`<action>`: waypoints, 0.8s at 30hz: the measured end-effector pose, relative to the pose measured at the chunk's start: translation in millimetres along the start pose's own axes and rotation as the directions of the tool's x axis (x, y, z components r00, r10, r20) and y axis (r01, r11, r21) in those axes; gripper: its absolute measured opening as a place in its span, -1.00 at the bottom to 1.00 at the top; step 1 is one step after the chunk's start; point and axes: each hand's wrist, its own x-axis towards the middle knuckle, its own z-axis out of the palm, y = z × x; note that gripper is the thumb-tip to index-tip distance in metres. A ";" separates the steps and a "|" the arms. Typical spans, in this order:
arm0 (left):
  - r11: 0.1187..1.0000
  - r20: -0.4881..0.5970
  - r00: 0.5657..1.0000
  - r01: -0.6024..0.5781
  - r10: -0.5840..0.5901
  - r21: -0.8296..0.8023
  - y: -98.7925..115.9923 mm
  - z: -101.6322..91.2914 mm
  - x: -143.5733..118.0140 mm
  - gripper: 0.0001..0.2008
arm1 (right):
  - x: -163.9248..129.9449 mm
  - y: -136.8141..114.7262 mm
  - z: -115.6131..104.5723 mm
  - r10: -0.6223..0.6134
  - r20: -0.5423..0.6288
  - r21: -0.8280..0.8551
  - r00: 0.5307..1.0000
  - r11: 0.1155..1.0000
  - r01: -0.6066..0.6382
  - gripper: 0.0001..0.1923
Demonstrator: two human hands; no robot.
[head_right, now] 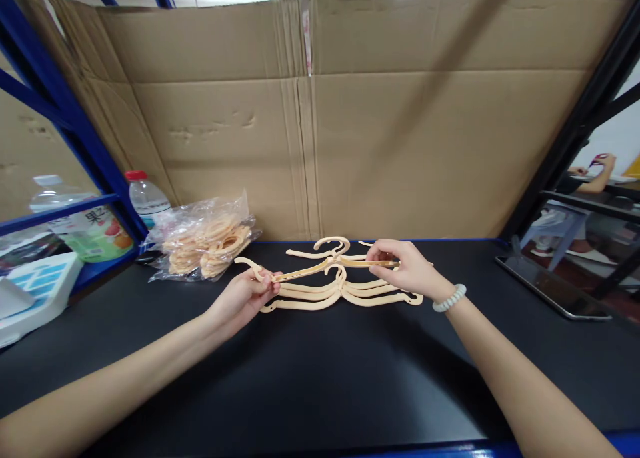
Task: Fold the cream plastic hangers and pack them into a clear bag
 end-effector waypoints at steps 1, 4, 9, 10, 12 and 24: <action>1.000 0.000 1.000 -0.006 0.006 0.004 -1.0 0.1 -0.5 -0.74 | -0.2 -0.2 0.8 -0.001 -0.001 0.011 1.000 1.000 0.001 -0.84; 1.000 0.012 1.000 0.010 -0.011 0.020 -3.6 2.7 -3.0 -0.75 | -0.6 -4.2 3.3 -0.008 0.014 0.049 1.000 0.999 0.008 -0.83; 0.998 0.056 0.998 0.033 -0.029 -0.060 -3.6 9.3 -6.5 -0.76 | -1.0 -8.6 0.6 -0.010 0.050 0.023 0.999 1.000 0.008 -0.79; 0.996 0.064 0.998 0.024 -0.018 -0.086 -3.0 9.1 -5.8 -0.77 | -1.0 -6.8 -1.2 0.006 0.041 0.015 0.999 1.000 -0.007 -0.78; 0.994 0.075 0.997 0.010 -0.001 -0.109 -1.8 6.9 -3.1 -0.80 | -1.1 -1.4 -5.3 0.037 0.018 0.005 0.999 0.999 -0.038 -0.76; 0.989 0.146 0.988 0.067 -0.047 -0.134 0.7 -0.8 2.7 -0.90 | -1.2 3.6 -11.0 0.045 0.022 -0.019 0.999 0.999 -0.044 -0.74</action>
